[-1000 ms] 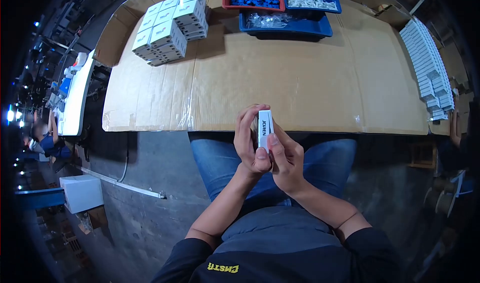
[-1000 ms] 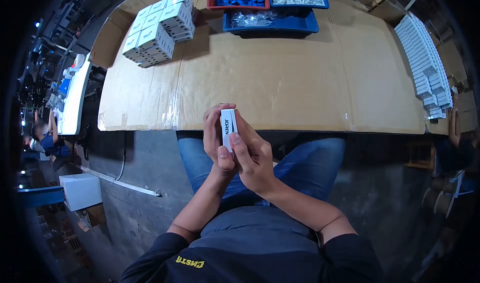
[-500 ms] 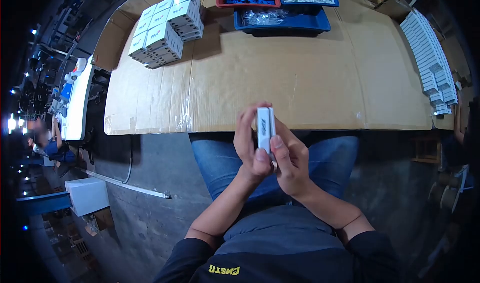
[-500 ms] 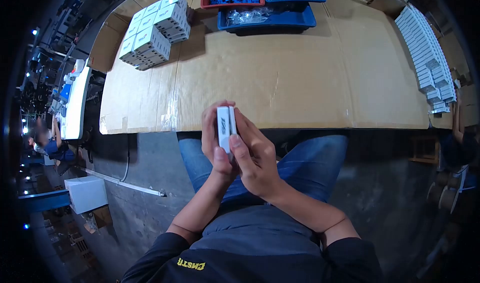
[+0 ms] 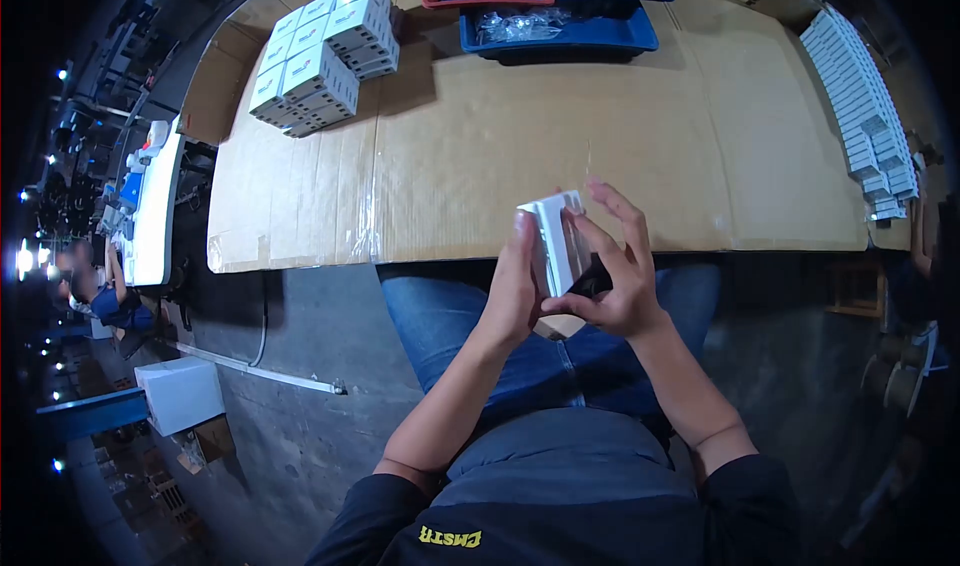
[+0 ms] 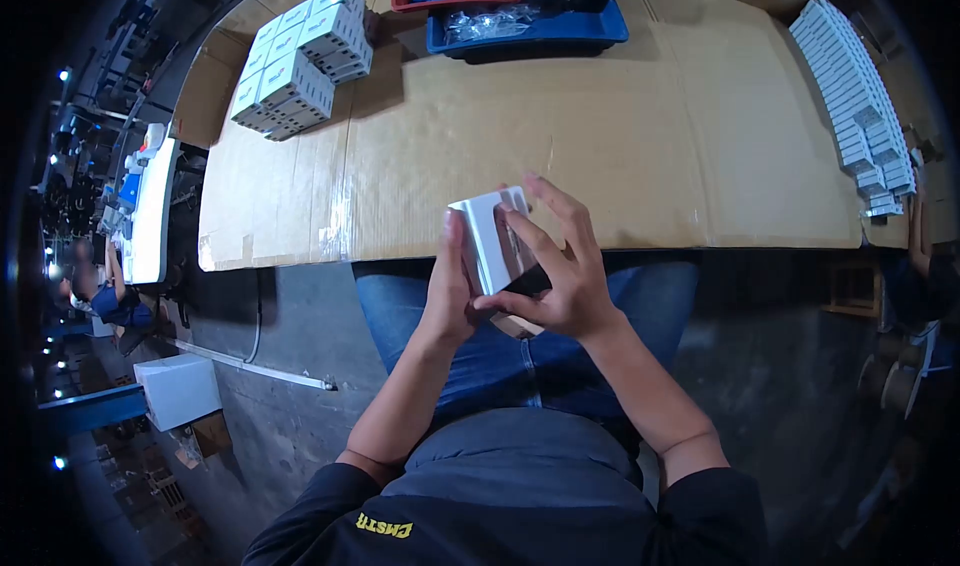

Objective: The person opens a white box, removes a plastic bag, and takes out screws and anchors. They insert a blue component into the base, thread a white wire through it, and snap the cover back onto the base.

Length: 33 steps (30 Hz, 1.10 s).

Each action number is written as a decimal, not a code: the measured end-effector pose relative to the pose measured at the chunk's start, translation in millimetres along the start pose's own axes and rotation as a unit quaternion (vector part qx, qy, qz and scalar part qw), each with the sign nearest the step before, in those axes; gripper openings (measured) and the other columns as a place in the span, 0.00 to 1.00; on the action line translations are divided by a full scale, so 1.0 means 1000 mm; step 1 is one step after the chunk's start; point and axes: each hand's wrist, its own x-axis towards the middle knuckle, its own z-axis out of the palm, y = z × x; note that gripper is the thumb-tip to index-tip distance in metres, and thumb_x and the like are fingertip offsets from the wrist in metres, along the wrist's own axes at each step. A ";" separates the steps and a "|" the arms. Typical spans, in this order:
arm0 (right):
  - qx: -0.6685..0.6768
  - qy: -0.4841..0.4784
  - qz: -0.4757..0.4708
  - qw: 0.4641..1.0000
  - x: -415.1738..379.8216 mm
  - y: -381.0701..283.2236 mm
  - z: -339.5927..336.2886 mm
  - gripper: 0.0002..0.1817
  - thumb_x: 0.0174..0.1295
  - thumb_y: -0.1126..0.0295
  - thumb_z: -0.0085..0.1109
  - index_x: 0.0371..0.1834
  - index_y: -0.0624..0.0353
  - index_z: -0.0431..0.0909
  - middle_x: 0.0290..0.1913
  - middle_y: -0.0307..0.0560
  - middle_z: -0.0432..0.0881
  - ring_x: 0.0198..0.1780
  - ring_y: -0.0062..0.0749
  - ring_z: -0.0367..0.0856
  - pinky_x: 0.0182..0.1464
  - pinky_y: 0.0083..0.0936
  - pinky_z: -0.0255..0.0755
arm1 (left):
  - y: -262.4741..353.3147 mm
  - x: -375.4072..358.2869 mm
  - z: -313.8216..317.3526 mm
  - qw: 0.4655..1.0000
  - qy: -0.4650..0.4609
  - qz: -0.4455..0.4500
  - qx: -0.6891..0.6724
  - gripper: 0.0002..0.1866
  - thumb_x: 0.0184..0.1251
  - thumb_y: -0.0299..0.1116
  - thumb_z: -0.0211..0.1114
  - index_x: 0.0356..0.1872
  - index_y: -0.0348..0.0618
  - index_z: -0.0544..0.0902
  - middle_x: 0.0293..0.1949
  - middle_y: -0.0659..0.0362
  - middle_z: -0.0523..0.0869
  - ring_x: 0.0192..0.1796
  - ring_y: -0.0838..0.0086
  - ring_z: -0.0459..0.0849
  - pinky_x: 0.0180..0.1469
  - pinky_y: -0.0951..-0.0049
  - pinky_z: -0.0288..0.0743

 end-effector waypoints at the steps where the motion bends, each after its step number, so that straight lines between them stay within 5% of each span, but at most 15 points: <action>1: 0.002 0.018 -0.032 0.999 0.005 0.004 0.001 0.53 0.50 0.33 0.76 0.74 0.57 0.76 0.77 0.64 0.67 0.74 0.58 0.72 0.71 0.53 0.71 | -0.001 0.000 0.000 0.999 -0.023 -0.023 0.010 0.41 0.86 0.66 0.36 0.80 0.41 0.62 0.67 0.49 0.79 0.66 0.63 0.82 0.68 0.62 0.80; 7: 0.067 0.042 -0.138 0.987 0.022 0.017 0.003 0.55 0.57 0.31 0.67 0.70 0.75 0.73 0.66 0.71 0.79 0.65 0.65 0.83 0.65 0.52 0.78 | -0.010 -0.005 0.006 0.996 -0.070 -0.044 0.038 0.39 0.86 0.65 0.36 0.77 0.40 0.63 0.64 0.49 0.81 0.63 0.64 0.85 0.63 0.64 0.84; 10: 0.078 0.042 -0.132 0.987 0.019 0.021 0.007 0.53 0.59 0.32 0.66 0.69 0.76 0.75 0.66 0.72 0.78 0.65 0.64 0.83 0.65 0.49 0.79 | -0.009 -0.004 0.011 0.998 -0.036 -0.039 0.019 0.37 0.85 0.66 0.40 0.58 0.36 0.77 0.46 0.58 0.85 0.46 0.79 0.85 0.49 0.76 0.81; 13: 0.087 0.037 -0.118 0.989 0.014 0.025 0.014 0.53 0.60 0.32 0.64 0.69 0.77 0.74 0.66 0.72 0.79 0.64 0.64 0.83 0.65 0.46 0.79 | -0.012 -0.004 0.009 0.998 -0.020 -0.046 0.024 0.38 0.85 0.67 0.40 0.62 0.35 0.75 0.46 0.56 0.84 0.45 0.77 0.85 0.50 0.76 0.82; 16: 0.086 0.041 -0.060 0.994 0.009 0.023 0.019 0.53 0.65 0.30 0.58 0.70 0.77 0.73 0.67 0.72 0.79 0.65 0.63 0.83 0.65 0.44 0.79 | -0.005 -0.004 0.014 0.999 0.008 -0.047 0.020 0.41 0.85 0.68 0.39 0.67 0.34 0.72 0.51 0.53 0.83 0.49 0.74 0.86 0.54 0.72 0.84; 18: 0.147 0.083 0.030 0.985 0.009 0.019 0.020 0.52 0.76 0.29 0.35 0.71 0.76 0.74 0.68 0.69 0.79 0.68 0.58 0.81 0.67 0.41 0.77 | -0.026 0.009 -0.004 0.996 -0.054 0.013 0.073 0.42 0.85 0.66 0.41 0.77 0.35 0.64 0.67 0.50 0.76 0.73 0.61 0.75 0.73 0.59 0.71; 20: 0.195 0.071 0.115 0.972 0.011 0.016 0.020 0.52 0.77 0.28 0.30 0.72 0.73 0.74 0.72 0.66 0.76 0.74 0.54 0.76 0.74 0.41 0.70 | -0.031 0.008 0.001 0.921 -0.006 0.220 0.322 0.40 0.87 0.60 0.44 0.83 0.38 0.55 0.68 0.50 0.75 0.76 0.61 0.71 0.76 0.58 0.67; 22: 0.314 0.082 0.181 0.929 0.009 0.009 0.030 0.52 0.78 0.29 0.27 0.73 0.72 0.74 0.79 0.63 0.68 0.81 0.51 0.66 0.80 0.41 0.60 | -0.045 0.022 -0.013 0.932 -0.015 0.191 0.307 0.40 0.87 0.57 0.47 0.85 0.40 0.50 0.68 0.50 0.75 0.75 0.62 0.73 0.75 0.59 0.69; 23: 0.343 0.068 0.190 0.917 0.006 0.010 0.033 0.45 0.81 0.35 0.34 0.75 0.71 0.71 0.83 0.62 0.60 0.85 0.50 0.57 0.82 0.41 0.53 | -0.050 0.026 -0.019 0.947 -0.005 0.178 0.269 0.40 0.87 0.56 0.47 0.85 0.40 0.50 0.68 0.50 0.75 0.74 0.63 0.75 0.74 0.60 0.70; 26: 0.215 0.026 0.173 0.961 0.008 0.014 0.027 0.39 0.81 0.43 0.44 0.78 0.69 0.68 0.83 0.61 0.60 0.86 0.49 0.54 0.83 0.41 0.51 | -0.046 0.029 -0.018 0.986 0.054 0.134 0.088 0.37 0.88 0.56 0.46 0.84 0.38 0.55 0.65 0.50 0.77 0.69 0.65 0.79 0.70 0.64 0.74; 27: 0.234 0.006 0.154 0.960 0.007 0.016 0.022 0.37 0.76 0.53 0.55 0.79 0.68 0.66 0.82 0.61 0.62 0.85 0.52 0.56 0.84 0.43 0.52 | -0.039 0.027 -0.016 0.994 0.061 0.094 0.009 0.36 0.88 0.59 0.43 0.78 0.37 0.64 0.60 0.52 0.80 0.61 0.69 0.83 0.64 0.68 0.78; 30: 0.142 -0.100 0.097 0.980 0.003 0.015 0.012 0.36 0.72 0.57 0.59 0.78 0.68 0.67 0.82 0.61 0.63 0.85 0.55 0.57 0.83 0.46 0.53 | -0.030 0.028 -0.018 0.995 0.090 0.033 -0.007 0.36 0.87 0.63 0.40 0.73 0.40 0.70 0.55 0.54 0.82 0.55 0.73 0.82 0.58 0.68 0.79; 33: 0.137 -0.088 0.096 0.982 -0.008 0.021 0.025 0.33 0.72 0.63 0.57 0.77 0.68 0.68 0.80 0.62 0.66 0.82 0.55 0.63 0.81 0.44 0.59 | -0.038 0.032 -0.020 0.995 0.095 0.005 0.028 0.38 0.84 0.67 0.42 0.72 0.42 0.69 0.54 0.56 0.82 0.54 0.72 0.84 0.56 0.67 0.82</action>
